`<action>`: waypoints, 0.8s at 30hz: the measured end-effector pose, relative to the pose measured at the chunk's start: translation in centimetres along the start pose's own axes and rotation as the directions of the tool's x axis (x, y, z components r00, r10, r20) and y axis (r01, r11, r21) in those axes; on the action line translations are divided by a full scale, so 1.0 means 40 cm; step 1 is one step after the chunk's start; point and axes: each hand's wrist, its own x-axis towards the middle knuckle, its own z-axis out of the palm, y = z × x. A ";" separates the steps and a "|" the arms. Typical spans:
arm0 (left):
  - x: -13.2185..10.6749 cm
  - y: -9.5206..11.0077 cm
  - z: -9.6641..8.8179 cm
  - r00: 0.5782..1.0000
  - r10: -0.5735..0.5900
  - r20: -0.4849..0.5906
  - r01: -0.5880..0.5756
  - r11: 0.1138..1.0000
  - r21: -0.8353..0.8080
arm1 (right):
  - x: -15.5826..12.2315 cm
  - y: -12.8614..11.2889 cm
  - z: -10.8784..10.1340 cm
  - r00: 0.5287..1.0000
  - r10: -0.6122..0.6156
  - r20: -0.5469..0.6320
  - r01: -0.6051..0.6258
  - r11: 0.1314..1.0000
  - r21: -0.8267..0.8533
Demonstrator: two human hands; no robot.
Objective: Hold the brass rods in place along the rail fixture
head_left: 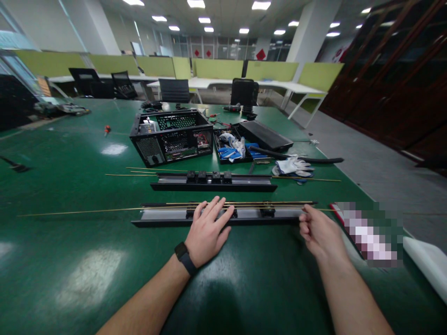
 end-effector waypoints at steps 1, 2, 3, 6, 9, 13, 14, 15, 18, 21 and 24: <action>0.001 0.000 -0.001 1.000 0.000 0.002 0.000 1.000 0.001 | -0.005 0.003 0.004 1.000 -0.014 -0.001 0.014 1.000 -0.010; 0.001 0.001 -0.001 1.000 -0.002 0.003 0.002 1.000 0.003 | -0.010 0.006 0.008 1.000 -0.025 0.015 0.025 0.999 -0.021; 0.002 0.001 -0.002 1.000 -0.002 0.006 0.002 1.000 0.004 | -0.014 0.009 0.011 0.999 -0.033 0.033 0.034 0.999 -0.029; 0.002 0.001 -0.002 1.000 -0.003 0.008 0.003 1.000 0.006 | -0.025 0.017 0.018 0.996 -0.011 0.091 0.013 1.000 -0.025; 0.001 0.001 0.001 1.000 -0.001 0.008 0.001 1.000 0.007 | -0.032 0.020 0.023 0.983 0.052 0.174 -0.049 0.999 -0.020; 0.000 0.000 0.003 1.000 -0.001 0.014 0.001 1.000 0.010 | -0.029 0.017 0.021 0.981 0.069 0.182 -0.070 0.998 0.000; 0.000 0.000 0.003 1.000 -0.002 0.017 0.002 1.000 0.009 | -0.024 0.014 0.017 0.988 0.056 0.141 -0.058 0.998 0.011; 0.000 -0.001 0.002 1.000 -0.003 0.019 0.003 1.000 0.009 | -0.019 0.010 0.013 0.995 0.040 0.090 -0.042 0.999 0.021; 0.001 0.000 0.000 1.000 -0.004 0.029 0.004 1.000 0.008 | -0.003 -0.002 0.002 1.000 0.008 -0.022 -0.007 0.999 0.045; 0.002 0.002 -0.002 1.000 -0.004 0.031 0.003 1.000 0.010 | 0.000 -0.007 0.001 1.000 0.006 -0.026 -0.005 0.999 0.042; 0.002 0.002 -0.004 1.000 -0.003 0.027 0.002 1.000 0.010 | -0.006 -0.004 0.005 1.000 -0.020 -0.024 0.020 1.000 0.015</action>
